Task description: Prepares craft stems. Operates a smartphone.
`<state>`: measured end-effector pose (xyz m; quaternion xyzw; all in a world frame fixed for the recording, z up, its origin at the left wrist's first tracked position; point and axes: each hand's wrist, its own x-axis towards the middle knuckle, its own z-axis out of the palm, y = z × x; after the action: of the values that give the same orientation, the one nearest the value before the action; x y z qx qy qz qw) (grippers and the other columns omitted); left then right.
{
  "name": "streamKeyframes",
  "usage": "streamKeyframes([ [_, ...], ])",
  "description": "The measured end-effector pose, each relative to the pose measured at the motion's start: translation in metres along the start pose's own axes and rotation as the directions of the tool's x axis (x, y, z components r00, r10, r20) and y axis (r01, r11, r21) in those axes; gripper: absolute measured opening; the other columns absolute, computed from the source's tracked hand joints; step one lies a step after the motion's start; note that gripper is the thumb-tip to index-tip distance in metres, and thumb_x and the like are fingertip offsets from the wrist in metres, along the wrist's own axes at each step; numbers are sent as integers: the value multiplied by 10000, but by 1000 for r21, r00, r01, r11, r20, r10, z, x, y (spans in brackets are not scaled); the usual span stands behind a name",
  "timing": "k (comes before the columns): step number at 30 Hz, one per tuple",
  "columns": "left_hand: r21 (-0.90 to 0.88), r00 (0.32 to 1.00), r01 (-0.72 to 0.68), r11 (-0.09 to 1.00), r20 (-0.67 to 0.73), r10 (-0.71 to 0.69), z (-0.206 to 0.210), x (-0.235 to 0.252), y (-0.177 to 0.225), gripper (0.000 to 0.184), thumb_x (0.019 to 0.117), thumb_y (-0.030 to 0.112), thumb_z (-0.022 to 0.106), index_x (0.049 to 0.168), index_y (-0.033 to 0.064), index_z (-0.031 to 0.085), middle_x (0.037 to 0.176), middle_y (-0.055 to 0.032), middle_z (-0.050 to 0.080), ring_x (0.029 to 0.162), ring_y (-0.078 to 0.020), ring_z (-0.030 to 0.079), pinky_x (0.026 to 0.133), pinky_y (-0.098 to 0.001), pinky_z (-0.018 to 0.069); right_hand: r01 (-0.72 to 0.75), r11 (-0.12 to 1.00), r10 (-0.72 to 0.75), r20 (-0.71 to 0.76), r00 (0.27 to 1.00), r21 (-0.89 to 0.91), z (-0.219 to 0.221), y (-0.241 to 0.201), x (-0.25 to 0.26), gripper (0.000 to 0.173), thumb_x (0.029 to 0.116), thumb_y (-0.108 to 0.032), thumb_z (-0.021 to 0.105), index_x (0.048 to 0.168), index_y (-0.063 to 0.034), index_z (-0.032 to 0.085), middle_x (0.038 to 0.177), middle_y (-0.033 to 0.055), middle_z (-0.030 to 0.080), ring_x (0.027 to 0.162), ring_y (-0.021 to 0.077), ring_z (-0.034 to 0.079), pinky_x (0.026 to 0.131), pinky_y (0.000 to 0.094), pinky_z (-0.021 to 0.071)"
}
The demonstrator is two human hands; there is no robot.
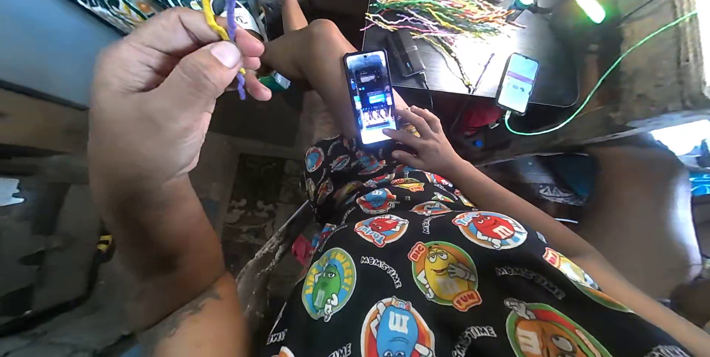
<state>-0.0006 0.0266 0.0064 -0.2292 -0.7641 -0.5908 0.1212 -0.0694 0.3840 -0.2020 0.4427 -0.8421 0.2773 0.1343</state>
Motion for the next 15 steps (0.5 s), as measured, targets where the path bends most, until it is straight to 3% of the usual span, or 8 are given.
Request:
streamKeyframes([
  [7, 13, 999, 8, 1000, 37, -9, 2, -1, 1, 196, 1054, 172, 462, 1100, 200, 650, 1025, 141, 700, 916, -33, 688, 853, -250, 596, -8, 1000, 8, -49, 999, 9, 1, 1, -1, 435, 997, -456, 573, 1345, -212, 665, 1496, 200, 515, 1394, 426, 444, 1159, 553, 310],
  [10, 28, 999, 25, 999, 39, -26, 3, -2, 2, 220, 1057, 160, 430, 1096, 212, 639, 994, 156, 689, 865, -5, 673, 786, -206, 588, -33, 999, 34, -47, 998, 23, -1, -1, 3, 421, 997, -420, 592, 1350, -202, 663, 1498, 200, 508, 1394, 427, 438, 1164, 564, 302],
  [15, 45, 991, 125, 991, -54, -122, 8, 1, 3, 272, 1033, 95, 372, 1093, 207, 612, 851, 180, 609, 720, 38, 564, 671, -129, 487, -61, 998, 62, -25, 998, 18, 2, -3, 21, 423, 1021, -418, 541, 1365, -201, 657, 1543, 190, 470, 1432, 419, 408, 1175, 578, 280],
])
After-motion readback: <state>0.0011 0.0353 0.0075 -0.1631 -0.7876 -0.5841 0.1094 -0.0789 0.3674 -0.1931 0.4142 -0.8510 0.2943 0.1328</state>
